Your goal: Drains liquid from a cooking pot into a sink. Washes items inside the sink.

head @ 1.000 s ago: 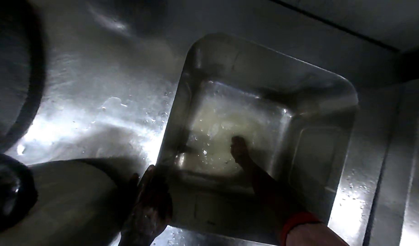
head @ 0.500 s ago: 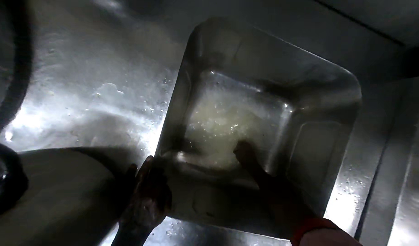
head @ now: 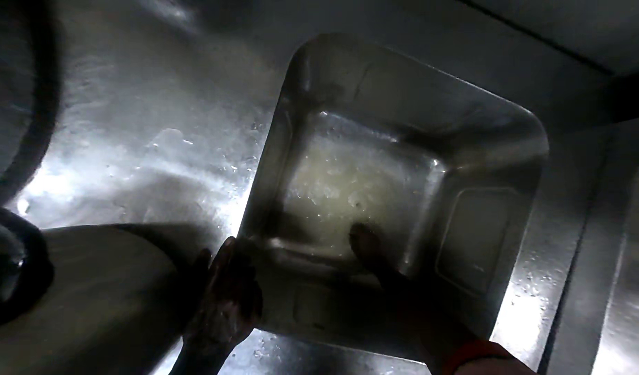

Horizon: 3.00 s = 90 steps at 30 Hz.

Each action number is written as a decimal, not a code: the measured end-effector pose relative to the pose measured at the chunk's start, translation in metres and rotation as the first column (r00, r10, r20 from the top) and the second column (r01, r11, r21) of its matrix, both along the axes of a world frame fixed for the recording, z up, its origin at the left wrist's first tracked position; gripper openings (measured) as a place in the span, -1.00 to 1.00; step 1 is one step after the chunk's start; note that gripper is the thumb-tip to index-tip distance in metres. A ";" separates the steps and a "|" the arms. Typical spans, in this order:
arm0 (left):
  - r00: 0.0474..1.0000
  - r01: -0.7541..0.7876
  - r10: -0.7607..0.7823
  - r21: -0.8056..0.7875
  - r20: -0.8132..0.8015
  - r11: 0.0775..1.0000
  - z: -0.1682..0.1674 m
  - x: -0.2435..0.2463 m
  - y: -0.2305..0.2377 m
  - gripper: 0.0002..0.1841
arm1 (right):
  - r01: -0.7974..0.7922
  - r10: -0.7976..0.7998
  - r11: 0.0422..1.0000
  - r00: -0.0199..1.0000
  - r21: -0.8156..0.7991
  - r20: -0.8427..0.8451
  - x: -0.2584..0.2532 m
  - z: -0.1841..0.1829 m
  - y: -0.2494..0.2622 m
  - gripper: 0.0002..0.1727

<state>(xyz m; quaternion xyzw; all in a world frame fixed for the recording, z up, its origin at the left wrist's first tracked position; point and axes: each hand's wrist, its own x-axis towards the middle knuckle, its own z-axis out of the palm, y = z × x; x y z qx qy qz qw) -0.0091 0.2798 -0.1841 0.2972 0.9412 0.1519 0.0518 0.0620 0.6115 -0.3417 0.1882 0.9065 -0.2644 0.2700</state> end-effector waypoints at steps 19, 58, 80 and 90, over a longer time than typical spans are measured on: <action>0.999 -0.018 0.017 0.010 0.041 1.000 0.002 -0.001 0.002 -0.51 | 0.603 -0.572 0.626 0.786 -0.495 0.234 -0.038 0.036 0.000 -0.40; 1.000 -0.024 0.024 0.014 0.009 1.000 0.000 0.001 0.001 -0.54 | -0.050 0.030 0.981 0.994 0.187 0.109 -0.058 -0.019 0.017 -0.59; 0.999 -0.013 0.011 0.055 0.036 0.998 -0.004 0.001 -0.001 -0.53 | 0.769 -0.819 0.429 0.553 -0.473 0.156 -0.044 0.005 0.074 -0.73; 1.000 -0.012 0.012 0.007 0.016 1.000 -0.002 0.001 -0.001 -0.53 | 0.451 -0.444 0.893 0.885 -0.017 0.142 -0.083 -0.006 0.037 -0.70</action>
